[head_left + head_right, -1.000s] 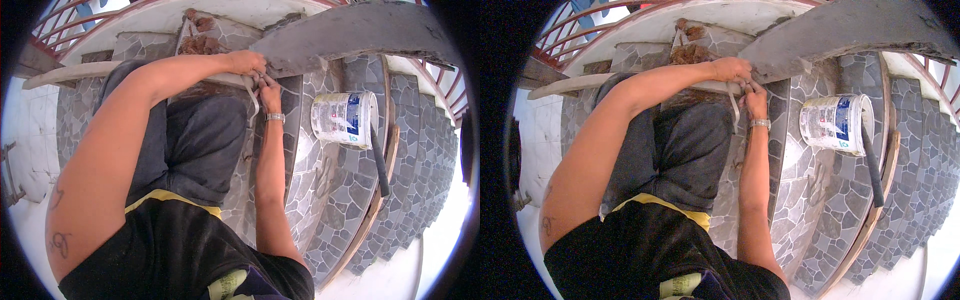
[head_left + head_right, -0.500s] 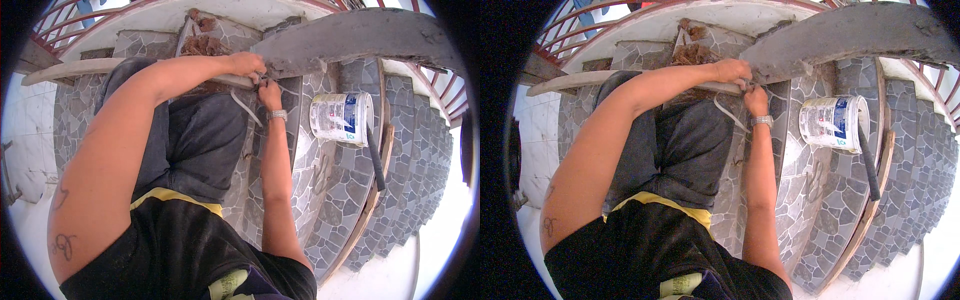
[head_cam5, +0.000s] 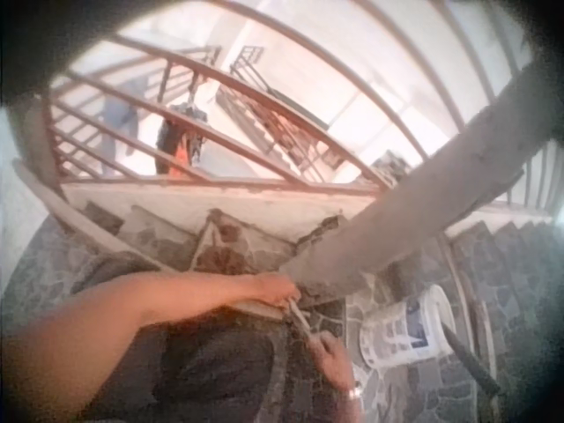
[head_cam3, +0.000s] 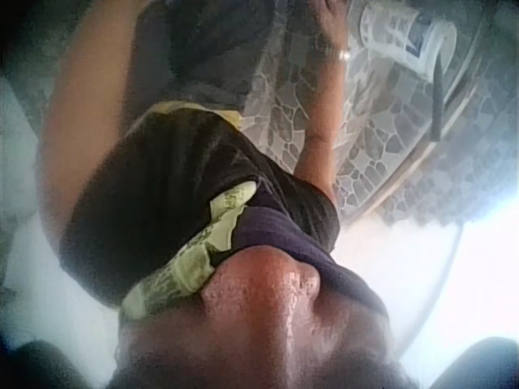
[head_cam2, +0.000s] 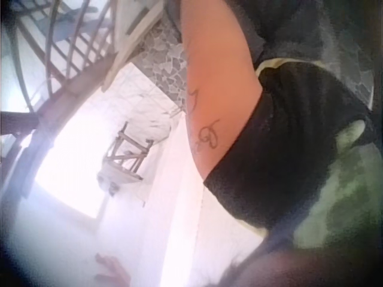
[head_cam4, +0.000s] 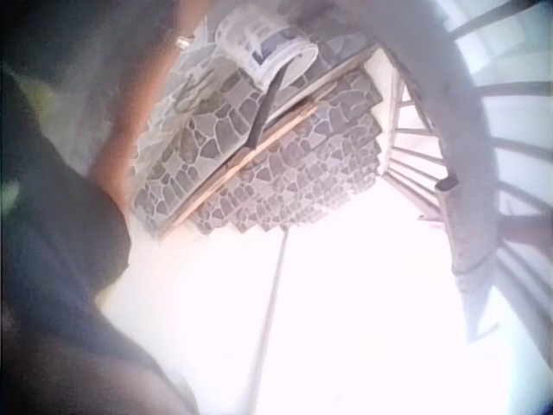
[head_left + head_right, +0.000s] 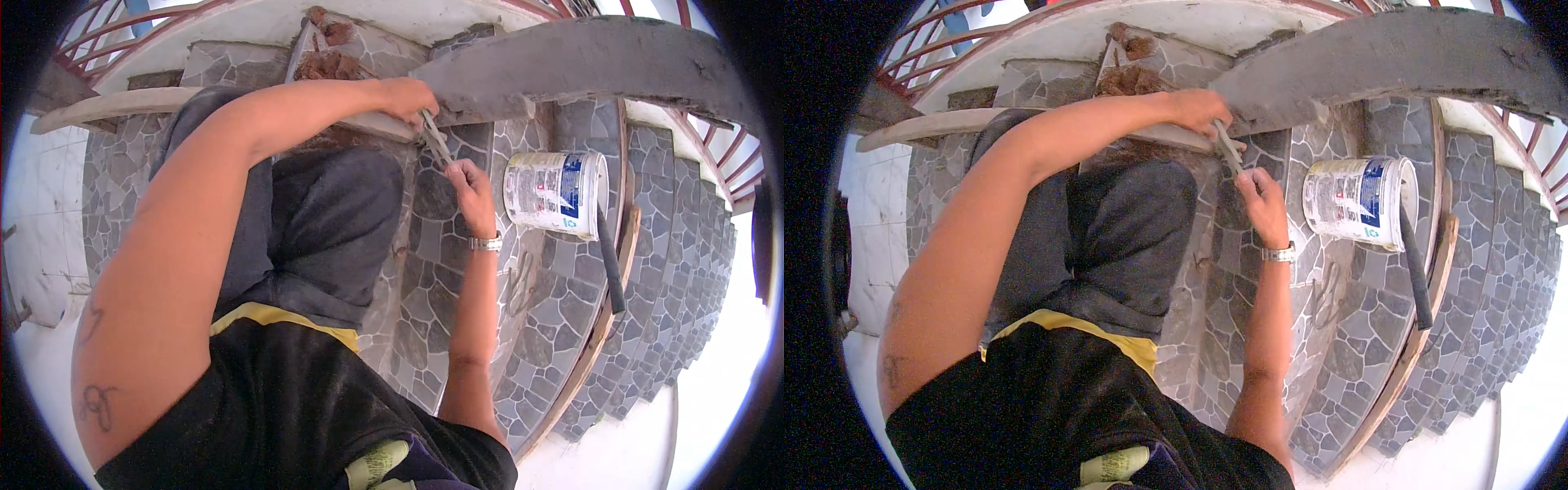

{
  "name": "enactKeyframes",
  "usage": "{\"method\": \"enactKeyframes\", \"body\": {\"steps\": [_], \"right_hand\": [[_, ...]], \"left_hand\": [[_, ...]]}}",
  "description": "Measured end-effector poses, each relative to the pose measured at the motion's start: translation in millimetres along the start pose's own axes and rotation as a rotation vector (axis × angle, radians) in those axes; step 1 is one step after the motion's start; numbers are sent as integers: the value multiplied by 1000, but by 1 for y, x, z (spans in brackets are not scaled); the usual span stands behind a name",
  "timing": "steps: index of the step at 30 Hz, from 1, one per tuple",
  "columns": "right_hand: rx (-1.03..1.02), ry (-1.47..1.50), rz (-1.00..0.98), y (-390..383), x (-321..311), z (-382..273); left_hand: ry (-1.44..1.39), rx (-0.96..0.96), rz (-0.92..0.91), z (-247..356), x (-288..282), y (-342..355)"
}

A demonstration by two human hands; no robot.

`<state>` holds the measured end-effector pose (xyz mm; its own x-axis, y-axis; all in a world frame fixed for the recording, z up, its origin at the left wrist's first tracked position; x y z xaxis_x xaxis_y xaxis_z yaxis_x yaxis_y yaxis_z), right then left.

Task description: The person applies a grey substance to the side of a tiled staircase by hand. They position a wooden board against the stairs and secure it with a wire before smoothing the material with their fingers.

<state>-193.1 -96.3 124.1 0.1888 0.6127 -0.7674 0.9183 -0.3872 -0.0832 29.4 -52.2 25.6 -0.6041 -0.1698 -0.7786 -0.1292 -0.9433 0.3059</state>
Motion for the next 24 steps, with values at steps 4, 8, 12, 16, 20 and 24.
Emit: {"method": "enactKeyframes", "body": {"steps": [4, 8, 12, 16, 20, 24], "right_hand": [[87, 219, 169, -17, 8, 10], [185, 1222, 116, -22, 14, 24], [39, -130, 271, -49, 10, 32], [182, -352, 374, -65, 36, 37], [285, -347, 386, -83, 69, 63], [365, -297, 432, -84, 84, 77]], "left_hand": [[-128, 29, 5, 14, -10, 10], [-188, -39, 17, 13, -18, 9], [-110, 29, -10, -3, -12, 9], [19, -10, 75, -22, 6, 8], [96, -160, 117, -32, 23, 5], [44, -258, 111, -34, 20, 10]]}}
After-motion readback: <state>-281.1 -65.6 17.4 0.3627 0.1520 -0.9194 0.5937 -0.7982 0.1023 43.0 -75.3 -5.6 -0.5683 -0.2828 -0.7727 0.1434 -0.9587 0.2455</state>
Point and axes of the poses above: each hand's wrist, its own y-axis towards the middle knuckle, its own x-axis out of the palm, z = x × y, the point moved 3 cm from there along y, towards the middle knuckle, and after that the axes turned 1 degree about -z, right-handed, at the moved point
